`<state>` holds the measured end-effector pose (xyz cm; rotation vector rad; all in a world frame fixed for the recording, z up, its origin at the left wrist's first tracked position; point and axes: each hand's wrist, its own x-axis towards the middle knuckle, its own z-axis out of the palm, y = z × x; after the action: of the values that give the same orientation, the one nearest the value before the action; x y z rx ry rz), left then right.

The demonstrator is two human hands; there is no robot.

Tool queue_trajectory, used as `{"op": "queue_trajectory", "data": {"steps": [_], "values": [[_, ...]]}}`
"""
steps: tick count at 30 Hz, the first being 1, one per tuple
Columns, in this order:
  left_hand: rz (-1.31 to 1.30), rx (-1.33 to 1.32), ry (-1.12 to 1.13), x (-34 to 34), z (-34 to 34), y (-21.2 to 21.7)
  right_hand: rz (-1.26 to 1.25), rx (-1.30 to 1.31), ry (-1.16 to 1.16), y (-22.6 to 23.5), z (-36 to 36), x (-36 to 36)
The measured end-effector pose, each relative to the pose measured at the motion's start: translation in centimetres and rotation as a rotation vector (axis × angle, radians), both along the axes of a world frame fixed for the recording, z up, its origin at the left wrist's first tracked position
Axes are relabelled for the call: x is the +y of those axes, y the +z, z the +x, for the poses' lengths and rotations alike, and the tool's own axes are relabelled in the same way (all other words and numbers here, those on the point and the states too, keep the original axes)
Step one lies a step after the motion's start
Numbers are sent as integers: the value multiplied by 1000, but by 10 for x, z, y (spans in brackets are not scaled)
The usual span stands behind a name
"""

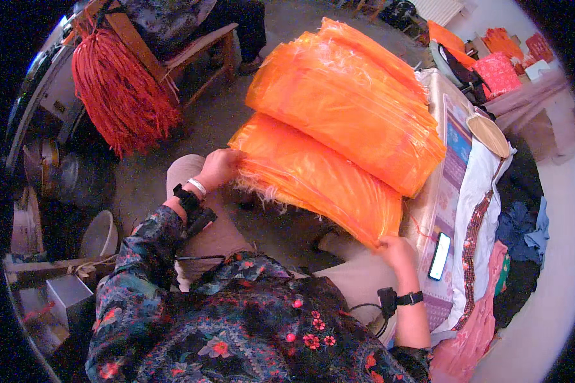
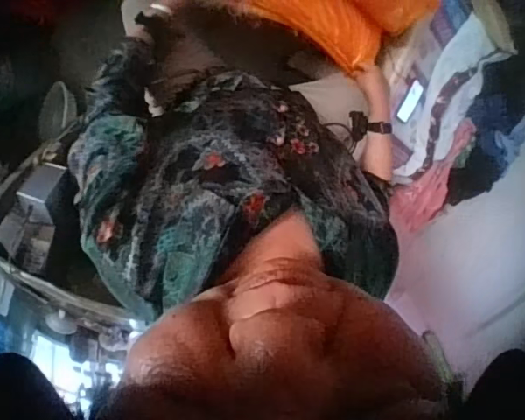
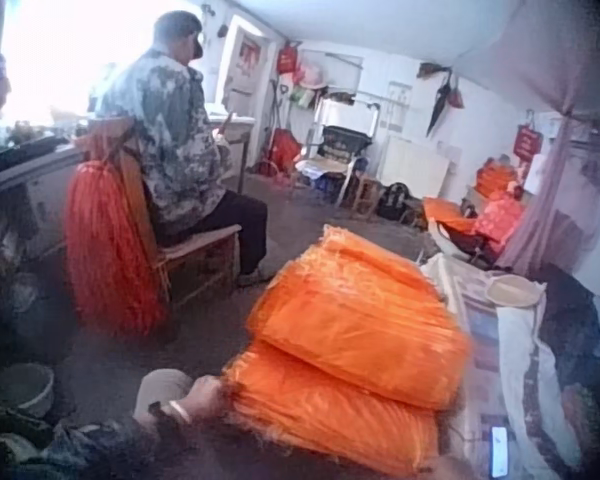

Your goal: Bundling stacks of orange plastic sheets using a needle and red plastic ribbon.

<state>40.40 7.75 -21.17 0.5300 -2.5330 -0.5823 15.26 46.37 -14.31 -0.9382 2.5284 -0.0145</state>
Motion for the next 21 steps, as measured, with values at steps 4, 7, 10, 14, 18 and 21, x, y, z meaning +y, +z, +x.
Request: {"op": "queue_trajectory", "data": {"steps": [4,7,10,14,18,21], "values": [[223,-22,105,-3,14,11,-92,6,7,27,6,-9],[-106,107,120,5,21,44,-307,124,-121,33,11,-28],[-194,195,-78,26,-4,48,-590,129,-207,6,10,-47],[-238,75,-261,48,-8,5,-280,122,142,-54,22,-74],[-114,25,-336,13,3,21,-86,-24,26,-11,15,-78],[64,224,-153,-46,22,46,-458,117,-58,-36,-10,-59]]}}
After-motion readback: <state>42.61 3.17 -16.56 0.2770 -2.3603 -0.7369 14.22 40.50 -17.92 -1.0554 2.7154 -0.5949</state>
